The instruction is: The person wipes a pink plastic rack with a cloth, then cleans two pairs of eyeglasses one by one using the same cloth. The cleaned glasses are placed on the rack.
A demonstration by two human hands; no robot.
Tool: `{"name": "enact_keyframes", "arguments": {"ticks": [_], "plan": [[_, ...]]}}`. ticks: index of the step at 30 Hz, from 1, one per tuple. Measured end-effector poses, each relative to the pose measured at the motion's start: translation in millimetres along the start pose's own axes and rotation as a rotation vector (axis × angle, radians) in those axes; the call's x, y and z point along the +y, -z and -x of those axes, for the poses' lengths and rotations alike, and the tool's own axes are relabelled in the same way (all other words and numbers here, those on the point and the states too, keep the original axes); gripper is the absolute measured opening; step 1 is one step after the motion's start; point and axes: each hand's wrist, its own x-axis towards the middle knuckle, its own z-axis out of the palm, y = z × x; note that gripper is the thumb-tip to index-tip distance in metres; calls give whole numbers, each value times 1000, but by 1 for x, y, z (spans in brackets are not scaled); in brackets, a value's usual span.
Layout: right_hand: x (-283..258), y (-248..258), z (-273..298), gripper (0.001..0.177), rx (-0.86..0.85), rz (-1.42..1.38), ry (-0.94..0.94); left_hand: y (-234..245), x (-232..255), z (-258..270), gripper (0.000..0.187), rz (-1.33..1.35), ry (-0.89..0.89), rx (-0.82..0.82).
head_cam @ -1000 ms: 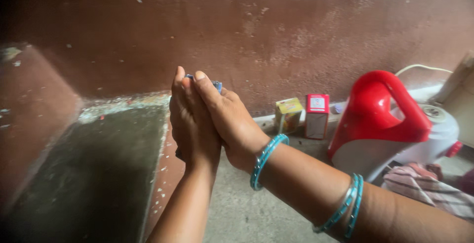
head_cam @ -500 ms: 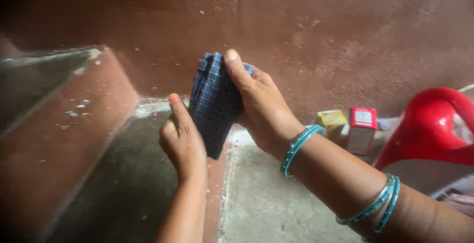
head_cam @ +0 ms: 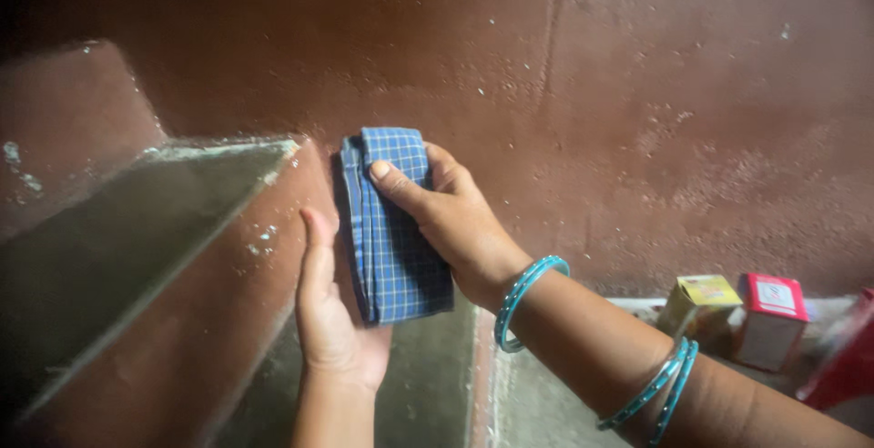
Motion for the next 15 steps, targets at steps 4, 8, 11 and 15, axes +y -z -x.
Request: {"name": "enact_keyframes", "arguments": {"ticks": [4,8,11,15], "plan": [[9,-24,-22,62,73,228,26,-2,21,-18,68,-43,147,7],[13,-25,-47,64,152,888,368,-3,27,-40,67,-37,183,-6],[12,-19,-50,63,97,845,605,-7,24,-47,68,4,162,-42],[5,-18,-42,56,-13,993,661,-18,23,-49,67,150,115,-97]]}}
